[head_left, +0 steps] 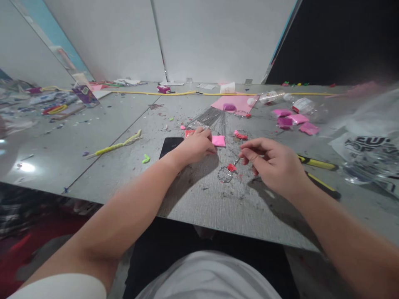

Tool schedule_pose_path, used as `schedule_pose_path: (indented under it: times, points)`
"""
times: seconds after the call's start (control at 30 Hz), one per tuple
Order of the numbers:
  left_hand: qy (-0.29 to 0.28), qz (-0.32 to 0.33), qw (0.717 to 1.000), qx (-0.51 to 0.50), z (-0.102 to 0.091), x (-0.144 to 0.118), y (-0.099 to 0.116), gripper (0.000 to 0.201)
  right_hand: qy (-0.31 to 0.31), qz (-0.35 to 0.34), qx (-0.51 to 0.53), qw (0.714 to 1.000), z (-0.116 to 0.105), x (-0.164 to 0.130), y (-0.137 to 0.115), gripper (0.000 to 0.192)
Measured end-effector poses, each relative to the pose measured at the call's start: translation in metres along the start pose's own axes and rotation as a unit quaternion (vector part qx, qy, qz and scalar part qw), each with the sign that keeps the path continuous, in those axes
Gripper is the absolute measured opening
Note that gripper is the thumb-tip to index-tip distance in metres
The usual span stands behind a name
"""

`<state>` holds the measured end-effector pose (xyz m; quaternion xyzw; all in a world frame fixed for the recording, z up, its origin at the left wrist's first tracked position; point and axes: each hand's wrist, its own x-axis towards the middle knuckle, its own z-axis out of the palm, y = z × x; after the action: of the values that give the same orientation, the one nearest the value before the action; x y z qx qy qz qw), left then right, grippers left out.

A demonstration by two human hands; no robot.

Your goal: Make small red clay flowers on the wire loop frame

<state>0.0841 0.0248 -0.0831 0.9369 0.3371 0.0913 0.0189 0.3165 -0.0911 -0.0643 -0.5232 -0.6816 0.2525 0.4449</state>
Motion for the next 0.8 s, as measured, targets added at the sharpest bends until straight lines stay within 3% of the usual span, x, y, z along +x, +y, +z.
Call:
schedule_pose_path:
  times: [0.27,0.5,0.67,0.8]
  points:
    - [-0.012,0.003,0.999,-0.052,-0.003,0.002,-0.006,0.020,0.005,-0.005,-0.003,1.000,-0.001,0.003,0.002,0.022]
    - [-0.103,0.102,0.982,-0.120,-0.021,-0.010,0.002,0.014,-0.010,-0.003,0.019,1.000,-0.004,0.002,-0.001,0.025]
    - [-0.143,0.071,0.981,-0.109,-0.025,-0.014,0.017,0.014,-0.017,0.005,-0.001,1.000,-0.004,0.001,0.000,0.017]
    - [-0.131,0.068,0.983,-0.109,-0.026,-0.013,0.017,0.015,-0.026,0.014,-0.012,1.000,-0.005,0.001,-0.001,0.020]
